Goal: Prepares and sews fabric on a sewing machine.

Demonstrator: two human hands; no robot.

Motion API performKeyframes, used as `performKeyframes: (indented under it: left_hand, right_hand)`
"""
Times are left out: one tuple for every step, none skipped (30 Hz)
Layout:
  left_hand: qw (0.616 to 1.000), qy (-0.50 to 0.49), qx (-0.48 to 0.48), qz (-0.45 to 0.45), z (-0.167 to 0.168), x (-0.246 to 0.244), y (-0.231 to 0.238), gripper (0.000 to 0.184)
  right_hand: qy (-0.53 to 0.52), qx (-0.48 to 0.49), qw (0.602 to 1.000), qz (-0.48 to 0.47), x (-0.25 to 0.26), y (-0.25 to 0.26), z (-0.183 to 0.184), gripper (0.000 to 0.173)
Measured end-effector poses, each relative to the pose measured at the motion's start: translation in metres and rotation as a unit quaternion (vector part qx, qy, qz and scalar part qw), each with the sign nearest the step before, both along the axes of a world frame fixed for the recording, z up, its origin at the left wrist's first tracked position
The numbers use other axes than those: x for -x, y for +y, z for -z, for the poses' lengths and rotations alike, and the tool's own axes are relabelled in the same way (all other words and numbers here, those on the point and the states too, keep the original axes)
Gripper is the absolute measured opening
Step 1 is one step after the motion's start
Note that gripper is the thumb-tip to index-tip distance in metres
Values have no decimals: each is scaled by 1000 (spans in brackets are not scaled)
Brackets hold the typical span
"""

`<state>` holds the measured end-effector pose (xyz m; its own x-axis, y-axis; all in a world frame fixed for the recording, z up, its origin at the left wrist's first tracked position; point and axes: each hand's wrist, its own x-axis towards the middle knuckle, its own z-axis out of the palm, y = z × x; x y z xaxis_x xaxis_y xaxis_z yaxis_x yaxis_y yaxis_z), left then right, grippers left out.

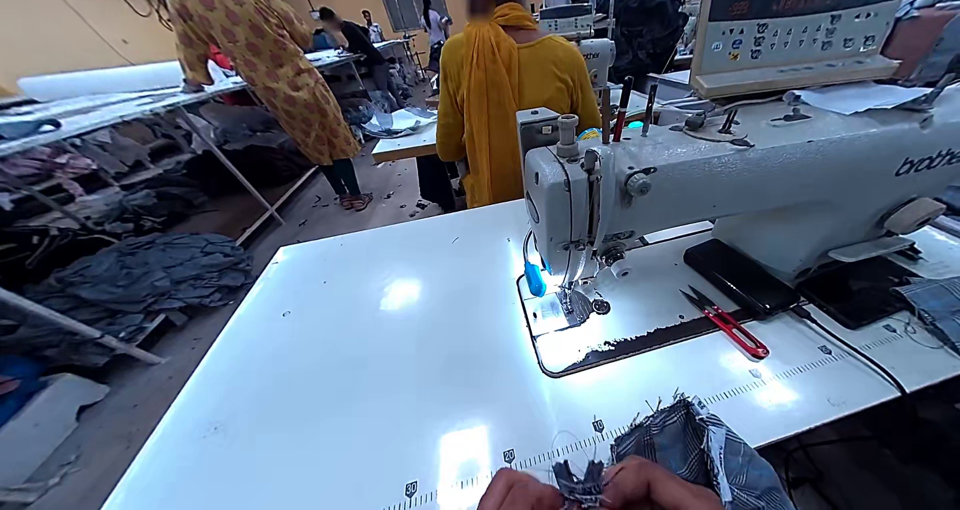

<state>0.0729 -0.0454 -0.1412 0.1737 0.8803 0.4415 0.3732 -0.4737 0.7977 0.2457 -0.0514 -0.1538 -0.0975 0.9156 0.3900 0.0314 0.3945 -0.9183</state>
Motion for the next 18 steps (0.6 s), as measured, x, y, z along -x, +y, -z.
performKeyframes:
  left_hand:
    - [1000,-13,14,7,2,0,2,15]
    - [999,-25,29,9,3,1,3,15]
    - [998,-35,45,8,4,2,4,15]
    - [997,-43,63,8,5,2,4,15]
    - [996,-50,78,7,4,2,4,15]
    - [994,-58,90,5,4,2,4,15]
    - [993,-66,100,2,4,2,4,14]
    - [991,-74,110,-1,4,2,4,13]
    - [990,-82,119,-3,4,1,3,11]
    - [988,-90,125,-5,4,1,3,10]
    - [986,-100,130,-8,5,0,3,8]
    - [985,-109,134,-10,6,0,4,7]
    - [983,-117,140,-12,6,-1,4,5]
    - [981,-122,147,-15,6,-1,4,4]
    - [980,-129,153,-17,6,-2,4,4]
    - [978,-138,158,-19,5,-2,4,3]
    - [976,-147,163,-20,5,-3,4,5]
    - [974,-152,165,-22,5,-4,4,6]
  right_hand:
    - [-3,28,1000,-6,-1,2,-3,11]
    - [-10,49,999,-13,-1,4,-5,12]
    - [-18,60,998,-20,-2,7,-7,13]
    - [-27,64,997,-26,-2,10,-8,13]
    - [-34,64,997,-32,-3,12,-9,13]
    - [-42,61,996,-39,-3,13,-10,13]
    - [-52,57,996,-48,-4,14,-9,14]
    - [-60,53,995,-56,-4,14,-8,16]
    - [-65,51,995,-60,-3,14,-5,19]
    - [-67,52,995,-59,-2,13,-3,23]
    - [-66,56,995,-51,0,11,0,27]
    - [-62,61,996,-37,1,8,3,32]
    - [-56,64,996,-23,3,6,6,37]
    - [-47,64,997,-8,4,4,9,39]
    - [-37,61,997,10,5,3,12,40]
    - [-26,57,998,30,6,1,14,41]
    - [-17,53,997,51,9,-1,17,41]
    - [-13,48,996,70,11,-4,19,40]
